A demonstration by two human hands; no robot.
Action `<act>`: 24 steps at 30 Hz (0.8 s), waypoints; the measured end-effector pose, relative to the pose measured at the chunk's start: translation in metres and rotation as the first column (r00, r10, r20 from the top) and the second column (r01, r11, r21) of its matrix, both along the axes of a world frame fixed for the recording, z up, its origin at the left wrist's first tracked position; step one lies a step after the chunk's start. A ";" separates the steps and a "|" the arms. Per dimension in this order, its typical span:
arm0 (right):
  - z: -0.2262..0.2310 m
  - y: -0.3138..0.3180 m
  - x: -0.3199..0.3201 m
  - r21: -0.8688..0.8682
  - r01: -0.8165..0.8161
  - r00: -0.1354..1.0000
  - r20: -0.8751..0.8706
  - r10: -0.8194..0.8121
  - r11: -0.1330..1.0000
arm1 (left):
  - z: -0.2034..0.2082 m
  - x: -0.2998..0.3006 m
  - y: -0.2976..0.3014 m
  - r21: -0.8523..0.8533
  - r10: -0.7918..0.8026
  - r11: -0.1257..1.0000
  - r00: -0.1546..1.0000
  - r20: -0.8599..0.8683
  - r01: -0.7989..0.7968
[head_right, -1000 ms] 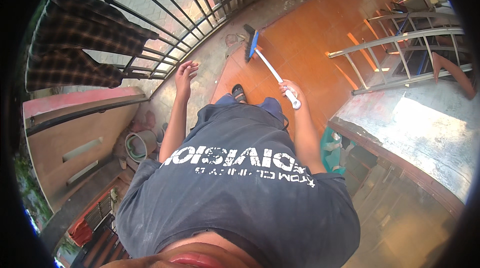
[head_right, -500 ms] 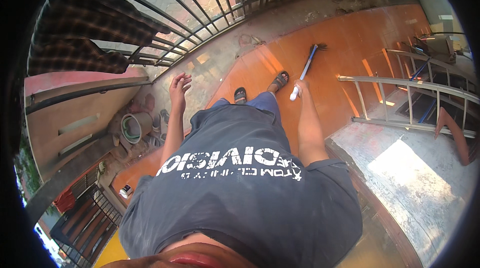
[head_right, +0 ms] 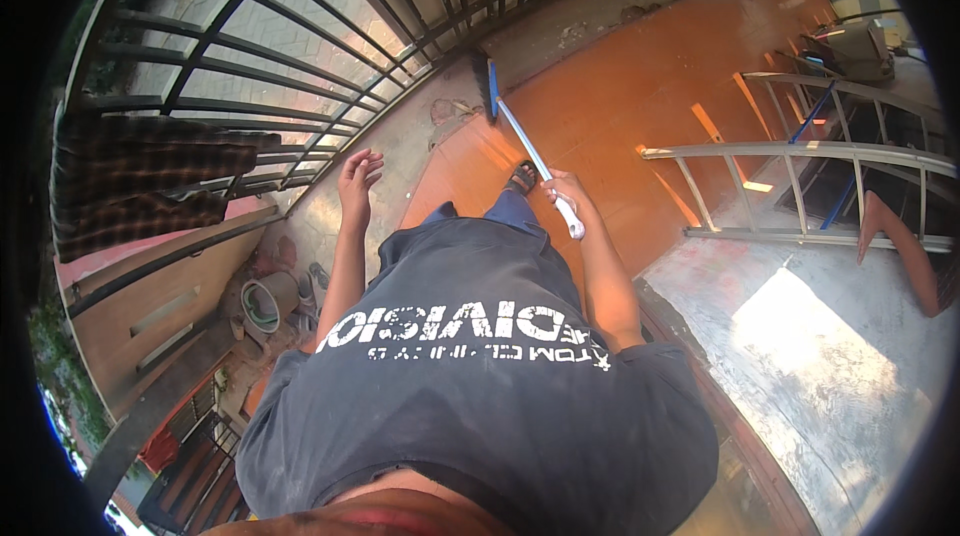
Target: The person sweeps a tiled floor with a broom, moving debris toward a dustpan. They reposition a ladder and continue sweeping around the area, then use the dustpan to collect the swept material.
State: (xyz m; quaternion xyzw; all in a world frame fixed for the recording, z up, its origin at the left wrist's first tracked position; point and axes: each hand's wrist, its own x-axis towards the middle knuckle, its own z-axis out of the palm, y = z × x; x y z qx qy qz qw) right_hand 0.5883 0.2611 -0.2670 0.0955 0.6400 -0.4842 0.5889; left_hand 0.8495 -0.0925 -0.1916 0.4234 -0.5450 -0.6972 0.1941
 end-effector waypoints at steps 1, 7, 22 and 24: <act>0.007 0.014 -0.006 0.030 0.009 1.000 -0.027 -0.009 1.000 | 0.000 -0.012 0.002 -0.002 0.007 1.000 1.000 0.005 -0.007; 0.007 0.087 -0.068 0.146 0.087 0.962 -0.270 -0.045 0.985 | -0.010 -0.080 0.018 -0.010 0.046 0.999 0.999 -0.013 -0.046; -0.039 0.100 -0.183 0.217 0.391 0.888 -0.344 -0.305 0.894 | -0.007 -0.296 -0.021 -0.063 -0.088 0.995 0.994 -0.072 0.083; -0.030 0.093 -0.207 0.182 0.378 0.890 -0.341 -0.302 0.908 | -0.004 -0.330 -0.046 -0.113 -0.055 0.993 0.992 -0.116 0.041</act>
